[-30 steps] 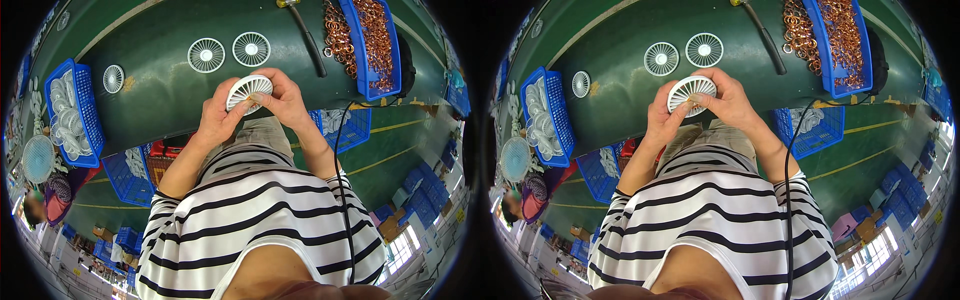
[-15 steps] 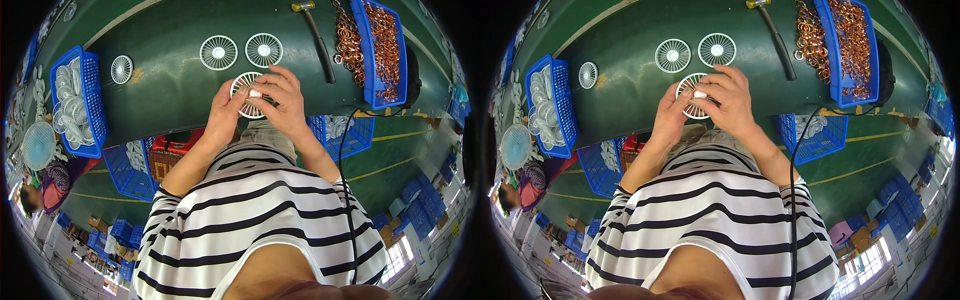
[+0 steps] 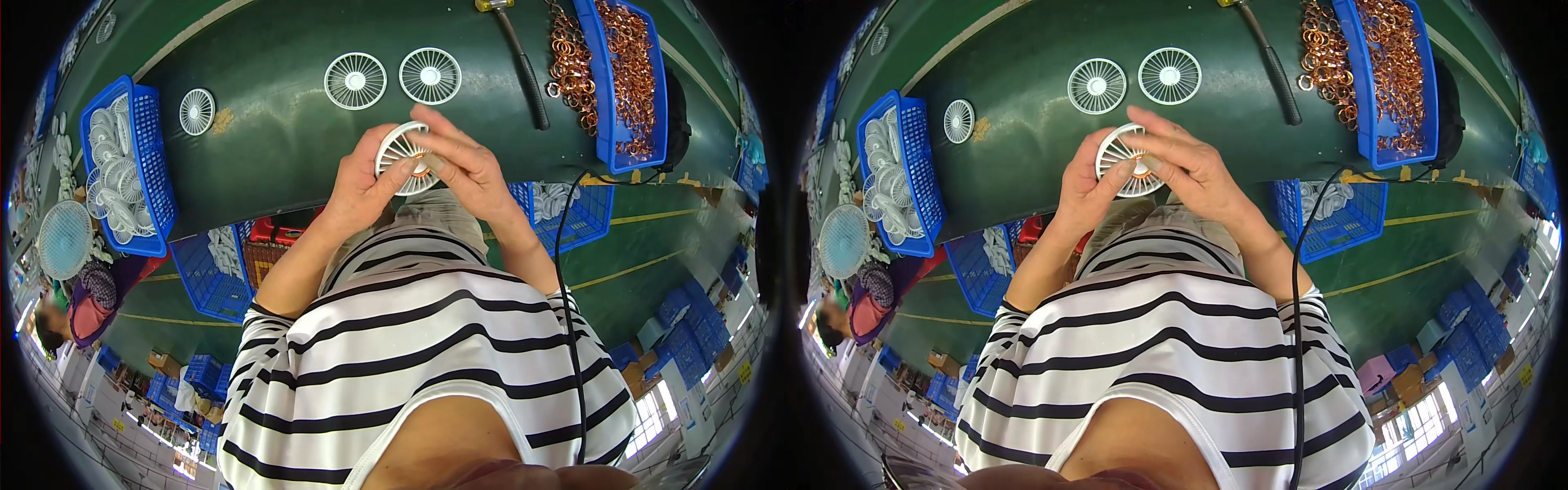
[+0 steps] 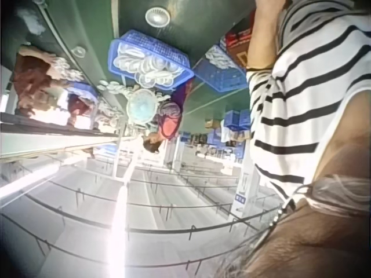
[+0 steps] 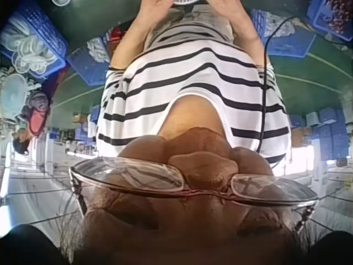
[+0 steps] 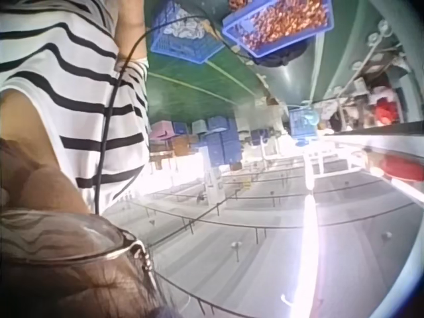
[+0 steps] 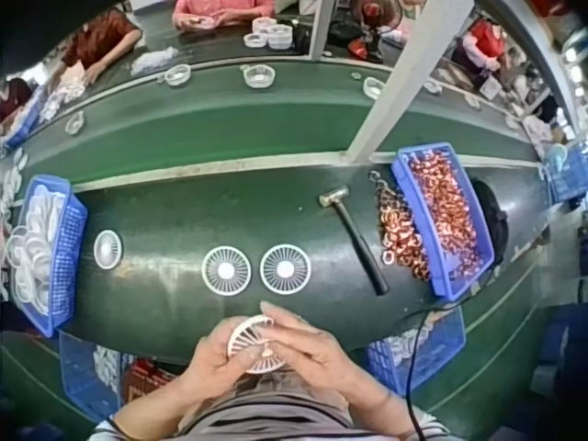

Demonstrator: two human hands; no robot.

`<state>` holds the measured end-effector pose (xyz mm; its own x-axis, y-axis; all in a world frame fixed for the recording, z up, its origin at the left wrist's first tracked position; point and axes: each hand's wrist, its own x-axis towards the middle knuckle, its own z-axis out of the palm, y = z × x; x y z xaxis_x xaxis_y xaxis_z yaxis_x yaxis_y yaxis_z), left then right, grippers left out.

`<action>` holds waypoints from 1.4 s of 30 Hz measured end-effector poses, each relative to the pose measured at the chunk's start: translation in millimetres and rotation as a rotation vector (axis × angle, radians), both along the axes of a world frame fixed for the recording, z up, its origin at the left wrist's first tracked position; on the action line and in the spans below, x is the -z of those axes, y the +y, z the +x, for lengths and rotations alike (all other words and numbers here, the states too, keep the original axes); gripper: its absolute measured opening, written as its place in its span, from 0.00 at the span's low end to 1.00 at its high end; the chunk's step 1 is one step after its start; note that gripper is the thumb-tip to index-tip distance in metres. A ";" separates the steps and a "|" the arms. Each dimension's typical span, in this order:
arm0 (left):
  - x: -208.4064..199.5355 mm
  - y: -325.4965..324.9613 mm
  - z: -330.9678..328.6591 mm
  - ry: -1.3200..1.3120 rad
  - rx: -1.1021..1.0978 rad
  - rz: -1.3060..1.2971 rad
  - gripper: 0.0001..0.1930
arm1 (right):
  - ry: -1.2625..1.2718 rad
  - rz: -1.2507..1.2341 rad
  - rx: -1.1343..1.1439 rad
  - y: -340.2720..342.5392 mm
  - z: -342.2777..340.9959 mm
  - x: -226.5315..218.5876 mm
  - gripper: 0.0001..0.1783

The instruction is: Assembling small electronic components by placing a central hub into a fan-shaped plastic cover and securing it with a mallet on an assembly line.

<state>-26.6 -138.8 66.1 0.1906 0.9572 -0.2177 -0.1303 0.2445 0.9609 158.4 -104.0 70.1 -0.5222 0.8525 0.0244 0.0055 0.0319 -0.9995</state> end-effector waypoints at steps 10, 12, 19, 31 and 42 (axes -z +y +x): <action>10.0 3.1 3.2 0.347 0.003 0.243 0.18 | -0.008 -0.200 0.101 8.6 -1.4 2.1 0.22; 13.4 7.5 -0.8 0.362 -0.002 0.256 0.18 | -0.074 -0.104 0.127 15.9 2.6 13.7 0.24; 56.8 40.5 -79.2 1.027 -0.597 0.427 0.13 | -1.110 0.234 0.852 79.7 116.1 81.5 0.16; 92.4 56.9 -157.8 1.291 -0.549 0.503 0.22 | -0.508 -0.197 0.595 30.5 79.6 79.4 0.09; 104.9 65.8 -291.1 1.636 -0.820 -0.201 0.48 | -1.166 0.273 0.478 24.5 51.3 85.6 0.10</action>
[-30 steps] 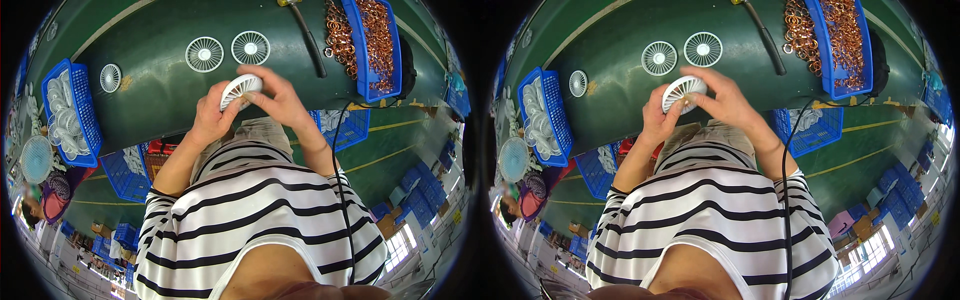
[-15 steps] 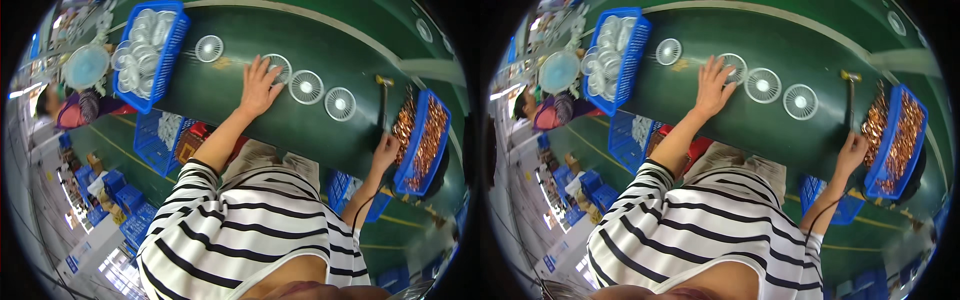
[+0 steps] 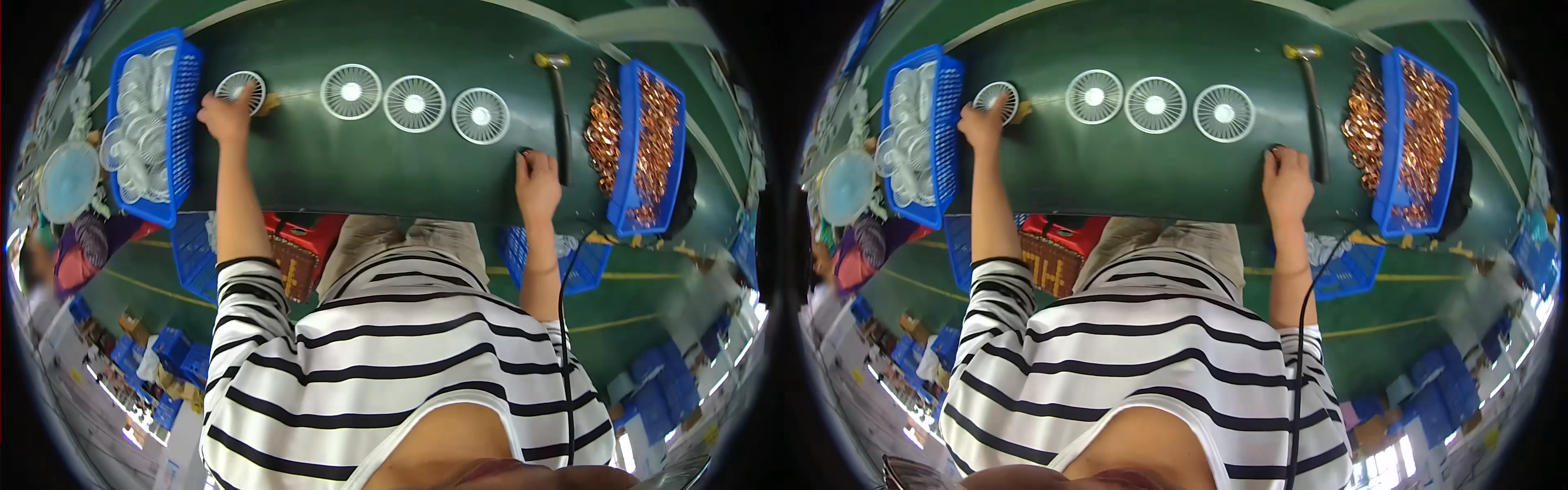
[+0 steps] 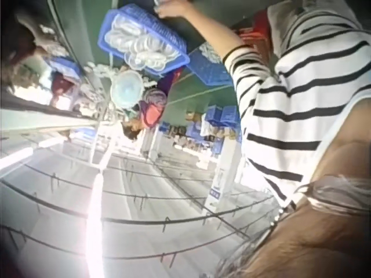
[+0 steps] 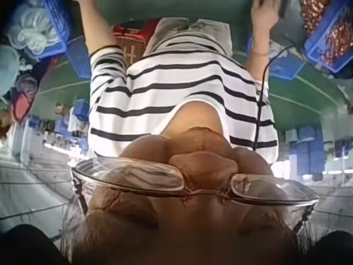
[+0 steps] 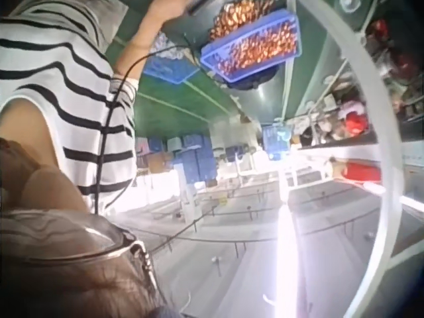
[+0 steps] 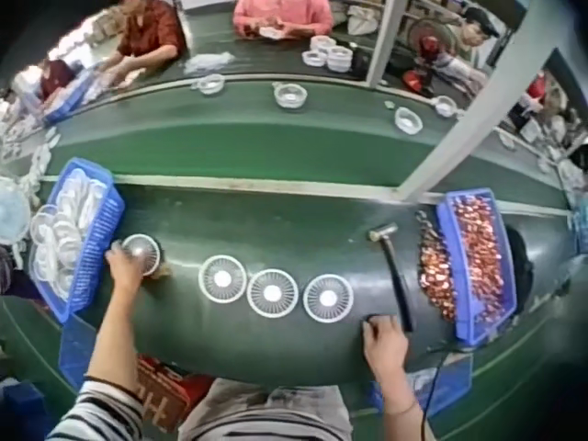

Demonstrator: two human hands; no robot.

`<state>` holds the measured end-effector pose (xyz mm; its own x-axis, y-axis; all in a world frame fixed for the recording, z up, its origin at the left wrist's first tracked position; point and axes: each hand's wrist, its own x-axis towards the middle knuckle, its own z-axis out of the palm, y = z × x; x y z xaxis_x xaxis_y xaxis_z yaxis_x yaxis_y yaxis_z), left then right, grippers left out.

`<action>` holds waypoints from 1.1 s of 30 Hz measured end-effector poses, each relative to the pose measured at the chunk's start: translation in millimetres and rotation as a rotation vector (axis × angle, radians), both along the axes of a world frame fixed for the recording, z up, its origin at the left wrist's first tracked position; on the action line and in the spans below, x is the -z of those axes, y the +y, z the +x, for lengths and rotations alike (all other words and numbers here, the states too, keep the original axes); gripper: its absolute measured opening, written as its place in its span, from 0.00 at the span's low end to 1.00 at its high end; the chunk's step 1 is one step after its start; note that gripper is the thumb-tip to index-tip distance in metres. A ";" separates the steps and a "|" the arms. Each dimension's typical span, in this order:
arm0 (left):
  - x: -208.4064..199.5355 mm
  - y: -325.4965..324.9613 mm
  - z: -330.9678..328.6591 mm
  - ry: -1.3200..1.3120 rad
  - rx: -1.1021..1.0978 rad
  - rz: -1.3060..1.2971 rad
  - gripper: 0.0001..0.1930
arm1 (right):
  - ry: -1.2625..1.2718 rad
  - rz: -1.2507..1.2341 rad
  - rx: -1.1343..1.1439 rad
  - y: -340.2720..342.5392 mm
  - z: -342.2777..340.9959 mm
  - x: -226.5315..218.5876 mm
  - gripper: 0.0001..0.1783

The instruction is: Assembling small electronic components by placing a central hub into a fan-shaped plastic cover and securing it with a mallet on an assembly line.

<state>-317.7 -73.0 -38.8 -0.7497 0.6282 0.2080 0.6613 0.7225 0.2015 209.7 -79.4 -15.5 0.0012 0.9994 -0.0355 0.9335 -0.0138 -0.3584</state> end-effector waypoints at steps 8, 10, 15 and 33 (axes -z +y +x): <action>-84.0 -23.7 167.9 -0.580 0.321 0.611 0.11 | 0.488 0.267 -0.102 -10.2 -22.6 -37.0 0.08; -91.9 -36.5 205.3 -0.762 0.371 0.562 0.10 | 0.468 0.325 -0.179 -10.0 -34.5 -59.2 0.08; -110.6 -39.2 271.1 -1.337 0.441 0.491 0.12 | 0.506 0.440 -0.385 -12.2 -68.9 -95.3 0.11; -131.7 -63.3 296.9 -1.283 0.620 0.194 0.14 | 0.347 0.158 -0.445 -24.2 -89.7 -109.6 0.08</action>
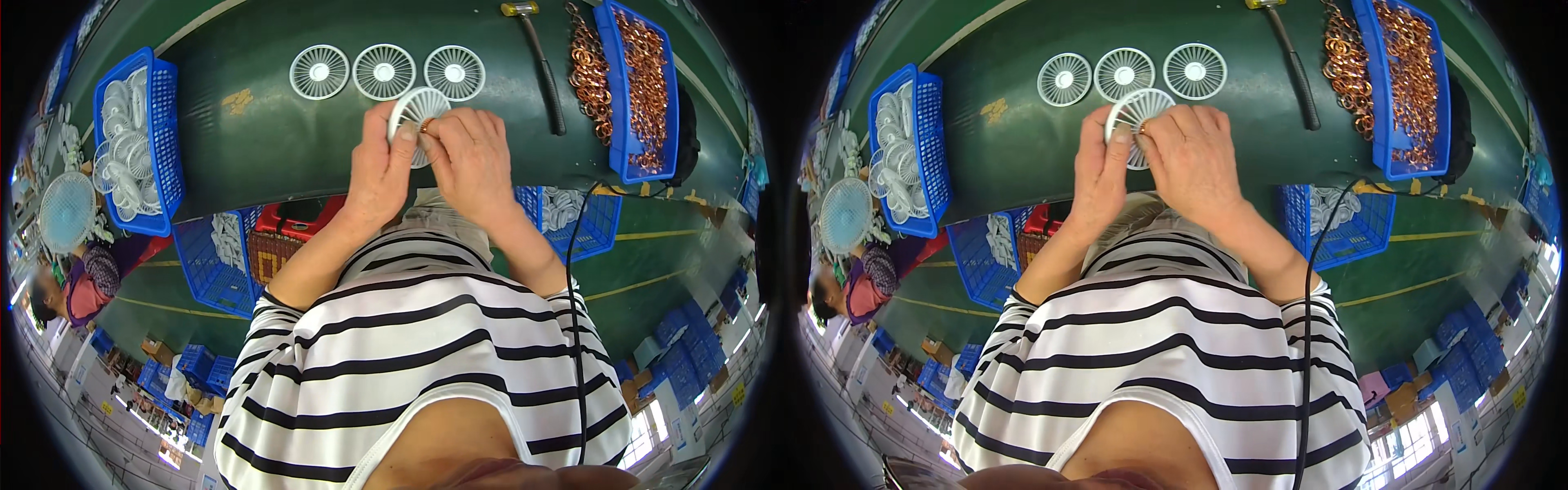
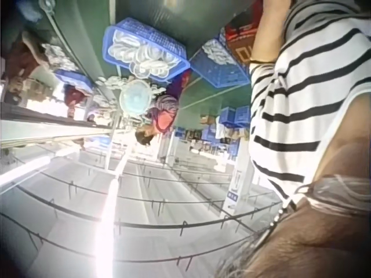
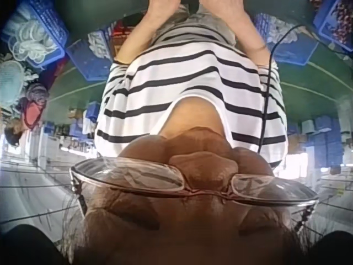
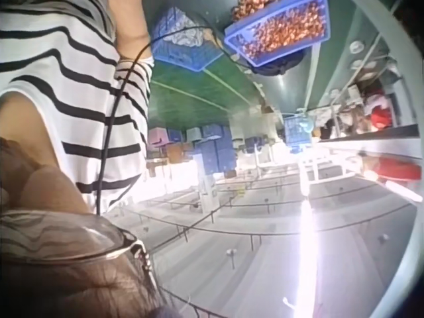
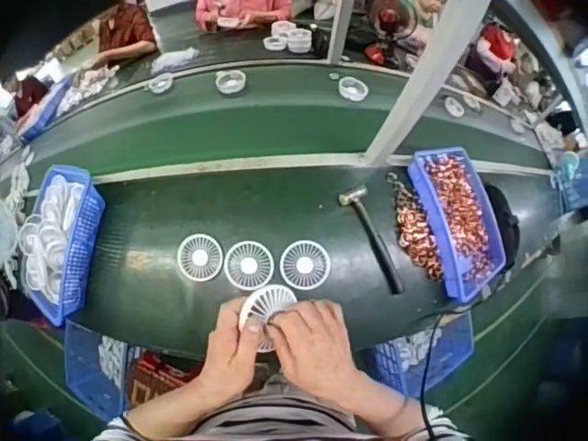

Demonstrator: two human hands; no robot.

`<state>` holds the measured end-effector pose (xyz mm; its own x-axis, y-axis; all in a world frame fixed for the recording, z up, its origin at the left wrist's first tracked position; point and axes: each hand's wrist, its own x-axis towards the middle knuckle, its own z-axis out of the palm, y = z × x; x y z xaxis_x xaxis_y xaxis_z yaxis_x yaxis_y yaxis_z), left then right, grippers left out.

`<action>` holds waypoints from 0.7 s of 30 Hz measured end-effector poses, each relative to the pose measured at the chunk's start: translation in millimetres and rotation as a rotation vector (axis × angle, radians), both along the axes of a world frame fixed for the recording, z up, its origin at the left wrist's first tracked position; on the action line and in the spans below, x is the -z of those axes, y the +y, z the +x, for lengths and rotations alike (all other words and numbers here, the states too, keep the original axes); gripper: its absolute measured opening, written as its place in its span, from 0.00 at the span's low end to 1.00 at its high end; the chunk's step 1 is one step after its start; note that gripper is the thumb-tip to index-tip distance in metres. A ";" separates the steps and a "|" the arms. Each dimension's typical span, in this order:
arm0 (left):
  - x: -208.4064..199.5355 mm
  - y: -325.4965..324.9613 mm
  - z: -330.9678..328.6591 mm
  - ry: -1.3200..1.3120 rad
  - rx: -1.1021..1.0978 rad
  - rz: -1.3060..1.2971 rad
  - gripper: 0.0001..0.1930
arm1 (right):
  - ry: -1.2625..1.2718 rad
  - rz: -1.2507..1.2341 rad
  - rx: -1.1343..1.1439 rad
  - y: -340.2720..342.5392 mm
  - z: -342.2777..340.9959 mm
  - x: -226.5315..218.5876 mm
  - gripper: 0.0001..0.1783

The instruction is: Assembling small electronic components by placing a central hub into a fan-shaped plastic cover and securing it with a mallet on an assembly line.

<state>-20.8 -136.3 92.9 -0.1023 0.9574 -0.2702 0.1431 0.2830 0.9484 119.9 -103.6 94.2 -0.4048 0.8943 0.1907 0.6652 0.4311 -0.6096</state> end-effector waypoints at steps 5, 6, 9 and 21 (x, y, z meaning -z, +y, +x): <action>-0.1 2.1 -7.5 -0.414 0.028 -0.083 0.17 | 0.014 0.101 0.135 -11.5 5.2 -1.0 0.16; -4.0 1.8 -10.8 -0.518 0.041 -0.144 0.17 | 0.025 0.128 0.070 -10.2 9.2 -5.8 0.15; -10.1 -3.9 -17.6 -0.574 0.166 -0.125 0.21 | 0.104 0.120 -0.135 -4.5 25.4 -17.2 0.15; 7.4 -21.1 -6.7 -0.137 0.232 0.151 0.22 | 0.630 -0.382 -0.120 -5.0 38.9 -7.2 0.27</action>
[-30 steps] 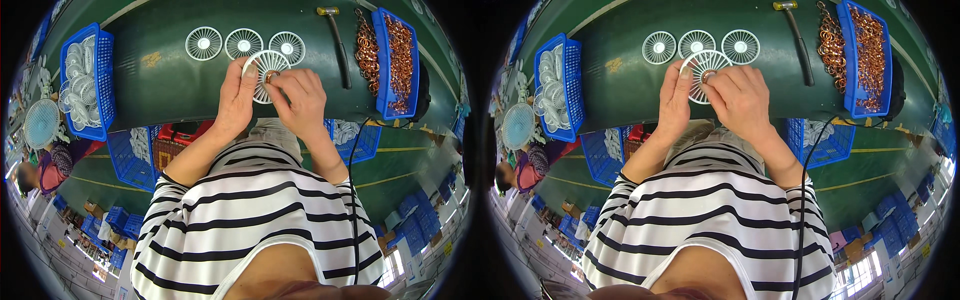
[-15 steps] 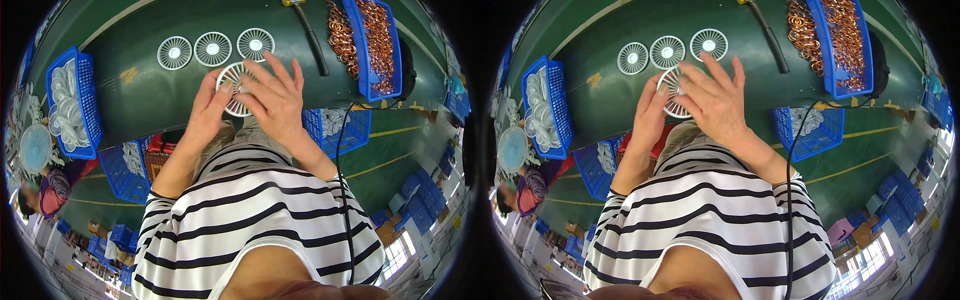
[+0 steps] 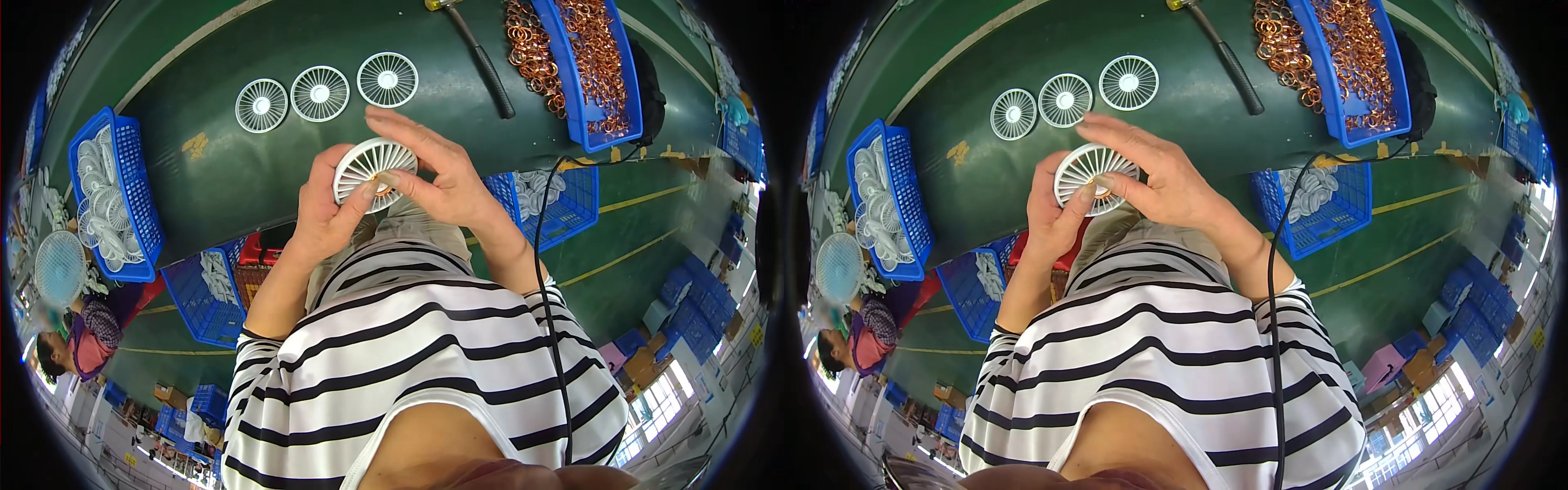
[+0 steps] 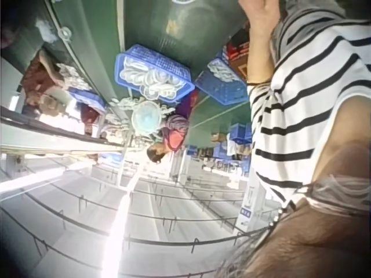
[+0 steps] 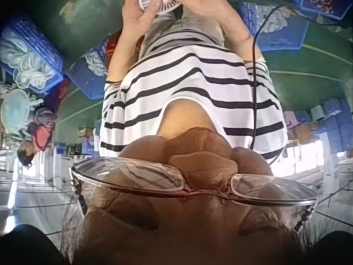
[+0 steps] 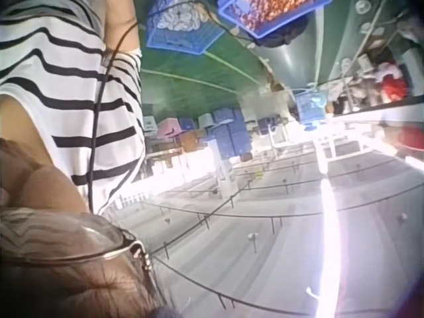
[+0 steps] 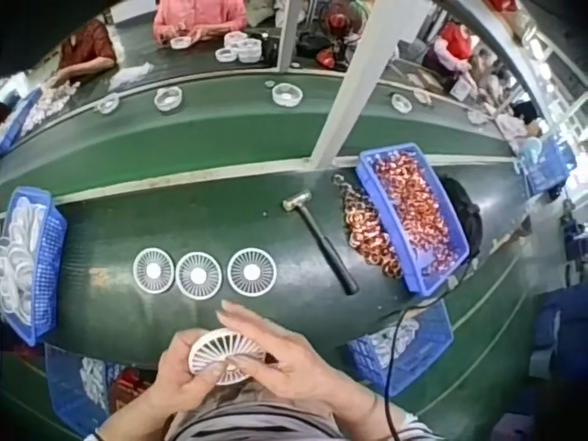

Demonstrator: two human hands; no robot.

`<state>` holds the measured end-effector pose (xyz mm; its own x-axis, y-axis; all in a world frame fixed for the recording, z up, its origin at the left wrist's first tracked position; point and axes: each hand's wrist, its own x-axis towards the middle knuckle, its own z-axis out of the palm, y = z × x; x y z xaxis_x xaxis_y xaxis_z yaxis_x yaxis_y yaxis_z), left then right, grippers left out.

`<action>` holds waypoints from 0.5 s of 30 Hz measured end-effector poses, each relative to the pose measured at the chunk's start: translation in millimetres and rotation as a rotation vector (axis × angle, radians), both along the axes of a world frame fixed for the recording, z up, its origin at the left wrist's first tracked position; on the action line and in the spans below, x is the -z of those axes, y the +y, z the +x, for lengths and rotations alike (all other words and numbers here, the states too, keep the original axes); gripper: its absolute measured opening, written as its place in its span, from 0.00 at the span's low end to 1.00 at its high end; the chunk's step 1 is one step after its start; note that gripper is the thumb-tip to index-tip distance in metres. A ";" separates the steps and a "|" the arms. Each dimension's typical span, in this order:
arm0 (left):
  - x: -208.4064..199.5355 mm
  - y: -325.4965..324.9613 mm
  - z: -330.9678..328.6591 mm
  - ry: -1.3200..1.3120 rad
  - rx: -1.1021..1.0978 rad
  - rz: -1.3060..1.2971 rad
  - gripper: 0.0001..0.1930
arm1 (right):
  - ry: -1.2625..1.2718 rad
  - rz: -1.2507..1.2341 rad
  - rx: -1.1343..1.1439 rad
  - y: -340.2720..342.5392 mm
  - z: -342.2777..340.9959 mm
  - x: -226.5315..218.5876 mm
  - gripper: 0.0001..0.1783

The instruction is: Assembling small electronic components by placing a central hub into a fan-shaped plastic cover and securing it with a mallet on an assembly line.

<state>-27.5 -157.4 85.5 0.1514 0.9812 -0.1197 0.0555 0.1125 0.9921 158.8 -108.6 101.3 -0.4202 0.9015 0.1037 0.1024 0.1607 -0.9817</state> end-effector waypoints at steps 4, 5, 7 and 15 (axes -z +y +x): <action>6.8 6.5 -5.1 0.381 0.067 0.336 0.22 | -0.101 -0.216 0.012 9.8 17.5 14.4 0.29; 11.5 10.3 -9.2 0.488 -0.060 0.373 0.21 | -0.300 0.058 0.202 20.6 30.5 34.4 0.27; 31.7 24.2 -26.7 0.639 -0.381 0.348 0.21 | -0.433 -0.014 0.681 43.3 69.4 70.3 0.16; 99.1 48.6 -155.5 1.057 -0.804 0.070 0.16 | -1.257 -0.034 0.898 67.3 165.5 141.9 0.18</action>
<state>-183.1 -108.8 -13.5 -0.6041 0.7618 0.2339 0.7404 0.4281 0.5181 324.3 -41.3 -40.6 0.4456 0.8912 0.0851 0.8848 -0.4239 -0.1933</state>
